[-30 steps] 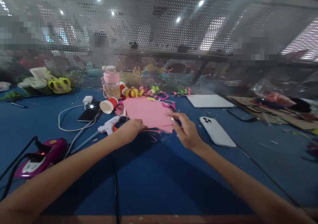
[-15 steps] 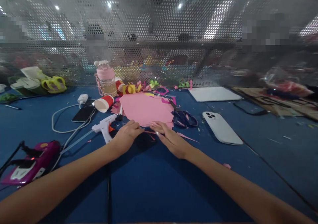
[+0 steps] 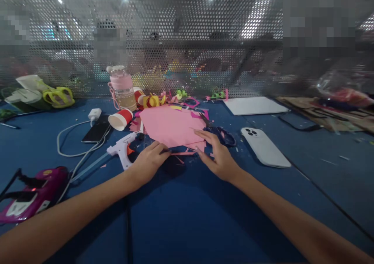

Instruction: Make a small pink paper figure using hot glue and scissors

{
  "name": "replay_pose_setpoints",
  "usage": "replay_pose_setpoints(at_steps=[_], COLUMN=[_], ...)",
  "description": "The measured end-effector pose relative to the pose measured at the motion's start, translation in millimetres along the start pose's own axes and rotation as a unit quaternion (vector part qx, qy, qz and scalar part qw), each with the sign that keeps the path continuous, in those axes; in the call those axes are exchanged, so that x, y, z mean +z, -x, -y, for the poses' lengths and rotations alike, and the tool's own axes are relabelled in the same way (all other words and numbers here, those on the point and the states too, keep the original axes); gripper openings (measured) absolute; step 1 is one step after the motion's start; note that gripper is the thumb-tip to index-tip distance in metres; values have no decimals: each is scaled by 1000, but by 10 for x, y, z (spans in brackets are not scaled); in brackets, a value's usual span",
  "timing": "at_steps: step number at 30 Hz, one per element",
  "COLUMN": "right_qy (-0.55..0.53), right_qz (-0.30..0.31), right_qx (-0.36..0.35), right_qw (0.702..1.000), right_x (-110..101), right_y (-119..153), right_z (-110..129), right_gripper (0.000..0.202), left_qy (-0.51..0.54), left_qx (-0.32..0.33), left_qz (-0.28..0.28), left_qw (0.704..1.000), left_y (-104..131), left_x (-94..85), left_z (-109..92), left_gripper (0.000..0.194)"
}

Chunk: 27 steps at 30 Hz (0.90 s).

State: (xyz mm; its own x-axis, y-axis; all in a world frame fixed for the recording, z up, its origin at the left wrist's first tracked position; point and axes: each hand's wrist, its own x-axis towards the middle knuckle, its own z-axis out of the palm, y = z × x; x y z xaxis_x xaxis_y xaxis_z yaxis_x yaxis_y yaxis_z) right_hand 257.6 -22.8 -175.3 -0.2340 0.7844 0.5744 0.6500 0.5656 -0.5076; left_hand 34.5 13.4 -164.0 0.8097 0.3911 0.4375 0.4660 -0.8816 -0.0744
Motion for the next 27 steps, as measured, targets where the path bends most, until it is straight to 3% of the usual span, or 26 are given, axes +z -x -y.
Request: replay_pose_setpoints(at_steps=[6, 8, 13, 15, 23, 27], right_qy=[53, 93, 158, 166, 177, 182], right_qz=[-39, -10, 146, 183, 207, 196], right_qx=[-5, -17, -51, -55, -49, -52], right_qw=[998, 995, 975, 967, 961, 962], right_x=[-17, 45, 192, 214, 194, 209], right_y=[127, 211, 363, 375, 383, 451], right_z=[230, 348, 531, 548, 585, 609], right_gripper=[46, 51, 62, 63, 70, 86], left_qy=[-84, -108, -148, -157, -136, -108], left_qx=[8, 16, 30, 26, -70, -110], left_qz=[41, 49, 87, 117, 271, 285], left_qw=[996, 993, 985, 980, 950, 946], left_y=[21, 28, -1, -21, -22, 14], left_x=[-27, -23, -65, -92, -149, -123], left_z=[-193, -230, -287, -323, -488, -575], left_gripper=[21, 22, 26, 27, 40, 46])
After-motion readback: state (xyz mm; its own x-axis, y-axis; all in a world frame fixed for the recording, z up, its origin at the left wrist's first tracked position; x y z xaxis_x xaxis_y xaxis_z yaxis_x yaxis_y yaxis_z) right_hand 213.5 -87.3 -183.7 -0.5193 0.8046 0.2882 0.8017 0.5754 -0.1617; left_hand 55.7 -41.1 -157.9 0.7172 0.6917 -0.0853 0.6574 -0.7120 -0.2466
